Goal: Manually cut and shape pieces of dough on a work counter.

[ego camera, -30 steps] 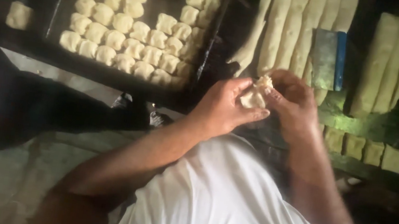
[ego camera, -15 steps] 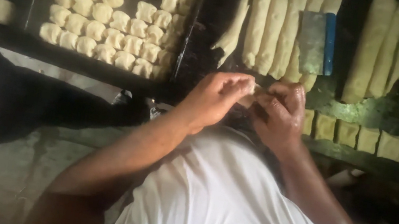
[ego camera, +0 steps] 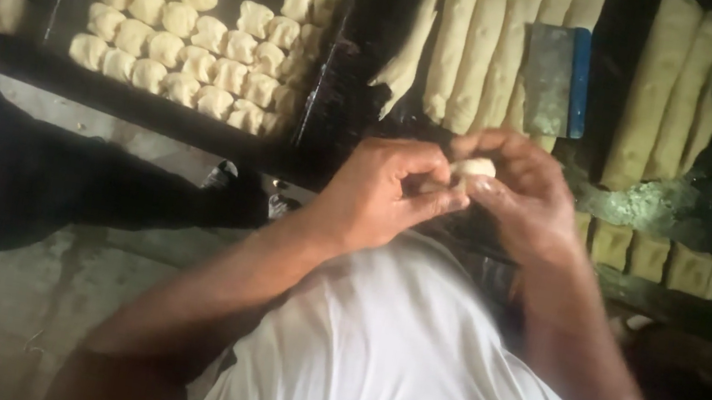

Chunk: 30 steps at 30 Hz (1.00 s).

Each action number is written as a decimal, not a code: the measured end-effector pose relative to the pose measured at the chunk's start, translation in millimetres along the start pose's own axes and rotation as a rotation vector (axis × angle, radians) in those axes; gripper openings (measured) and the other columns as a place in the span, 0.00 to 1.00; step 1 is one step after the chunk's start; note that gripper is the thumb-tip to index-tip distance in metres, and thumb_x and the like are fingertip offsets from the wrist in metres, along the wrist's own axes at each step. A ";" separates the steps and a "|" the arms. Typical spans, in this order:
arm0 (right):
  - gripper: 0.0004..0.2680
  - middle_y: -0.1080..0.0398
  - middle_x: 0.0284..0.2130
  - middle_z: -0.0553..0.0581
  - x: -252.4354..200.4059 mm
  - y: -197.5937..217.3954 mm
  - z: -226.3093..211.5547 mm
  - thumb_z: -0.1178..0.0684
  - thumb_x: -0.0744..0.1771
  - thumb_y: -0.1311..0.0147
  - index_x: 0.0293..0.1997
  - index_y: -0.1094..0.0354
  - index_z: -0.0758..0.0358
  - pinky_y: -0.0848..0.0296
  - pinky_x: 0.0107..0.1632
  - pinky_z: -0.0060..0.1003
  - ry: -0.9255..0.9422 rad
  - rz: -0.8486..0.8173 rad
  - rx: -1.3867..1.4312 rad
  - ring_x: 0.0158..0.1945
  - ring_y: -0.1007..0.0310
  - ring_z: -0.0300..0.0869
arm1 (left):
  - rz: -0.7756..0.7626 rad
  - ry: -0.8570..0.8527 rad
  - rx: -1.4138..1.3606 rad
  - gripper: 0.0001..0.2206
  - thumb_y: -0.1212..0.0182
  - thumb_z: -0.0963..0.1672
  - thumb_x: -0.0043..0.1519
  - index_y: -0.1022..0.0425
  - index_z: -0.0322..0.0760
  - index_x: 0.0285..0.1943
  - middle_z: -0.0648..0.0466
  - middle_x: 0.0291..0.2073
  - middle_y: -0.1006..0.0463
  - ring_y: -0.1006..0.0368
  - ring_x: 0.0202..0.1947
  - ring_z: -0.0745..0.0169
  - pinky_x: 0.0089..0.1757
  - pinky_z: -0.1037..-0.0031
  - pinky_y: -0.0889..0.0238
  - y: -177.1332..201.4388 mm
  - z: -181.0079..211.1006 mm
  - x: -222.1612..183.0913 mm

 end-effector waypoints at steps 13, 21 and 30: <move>0.13 0.22 0.36 0.61 -41.1 -40.6 -54.4 0.50 0.62 0.30 0.44 0.27 0.64 0.23 0.36 0.35 0.734 0.365 -1.469 0.38 0.22 0.42 | 0.040 0.197 -0.084 0.15 0.41 0.39 0.67 0.26 0.31 0.63 0.51 0.40 0.15 0.18 0.38 0.68 0.41 0.78 0.24 -24.1 -39.8 -0.6; 0.06 0.27 0.38 0.61 -56.1 -43.3 -42.9 0.61 0.64 0.33 0.43 0.25 0.66 0.30 0.42 0.45 0.883 0.111 -1.523 0.40 0.26 0.49 | 0.113 0.481 -0.535 0.16 0.39 0.40 0.65 0.26 0.28 0.62 0.52 0.42 0.19 0.24 0.38 0.72 0.39 0.80 0.29 -33.6 -76.8 -3.9; 0.06 0.23 0.42 0.61 -15.0 -85.5 -76.5 0.64 0.63 0.34 0.42 0.23 0.67 0.26 0.45 0.44 0.833 0.035 -1.573 0.46 0.25 0.49 | 0.028 0.224 0.004 0.13 0.37 0.40 0.65 0.22 0.29 0.57 0.49 0.44 0.15 0.17 0.44 0.63 0.46 0.75 0.25 -18.7 -72.1 -3.7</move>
Point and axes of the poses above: each hand's wrist, its own x-axis towards the middle knuckle, its own y-axis out of the back of the hand, z = x × y, the point moved 10 cm from there along x, towards the middle knuckle
